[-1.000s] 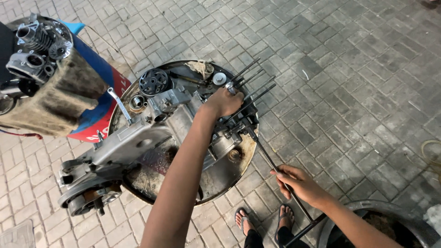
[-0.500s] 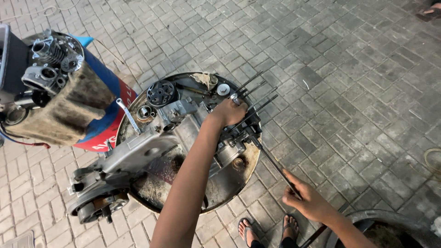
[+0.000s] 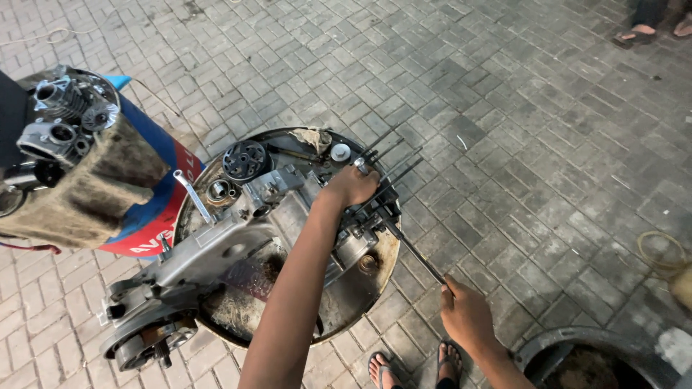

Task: Loosening and removing internal components of a disassembled engine block using a wrench and a metal rod.

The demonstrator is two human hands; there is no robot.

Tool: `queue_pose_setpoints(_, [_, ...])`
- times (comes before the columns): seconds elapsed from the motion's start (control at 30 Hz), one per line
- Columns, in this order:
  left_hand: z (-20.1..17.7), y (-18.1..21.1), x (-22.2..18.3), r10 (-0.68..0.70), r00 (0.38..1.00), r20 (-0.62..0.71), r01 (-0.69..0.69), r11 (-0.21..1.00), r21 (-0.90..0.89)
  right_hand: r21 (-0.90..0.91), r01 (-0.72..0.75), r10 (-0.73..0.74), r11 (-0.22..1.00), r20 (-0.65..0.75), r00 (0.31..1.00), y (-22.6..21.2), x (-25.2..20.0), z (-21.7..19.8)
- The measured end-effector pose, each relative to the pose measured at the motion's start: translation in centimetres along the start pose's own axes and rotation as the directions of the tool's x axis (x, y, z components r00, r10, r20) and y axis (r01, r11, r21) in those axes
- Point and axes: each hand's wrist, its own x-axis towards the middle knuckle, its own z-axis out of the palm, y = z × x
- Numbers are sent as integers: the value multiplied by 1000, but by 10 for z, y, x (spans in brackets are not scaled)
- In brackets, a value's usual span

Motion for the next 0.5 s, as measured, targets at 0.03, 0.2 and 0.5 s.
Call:
queue_pose_setpoints(0.03, [1,-3,3,4,1000,7,-4,1000,-1,-2,-7,7,1000,-3,1000,-1,1,-2])
queue_pose_setpoints(0.2, [2,-9,12,-26,999,-19,26,1000,0,-276,61,-42,959,75,996,11,15,6])
queue_pose_setpoints(0.5, [-4,-2,4,-61,998,17,61,997,-42,-168,104,-89,980,90,992,30,38,21])
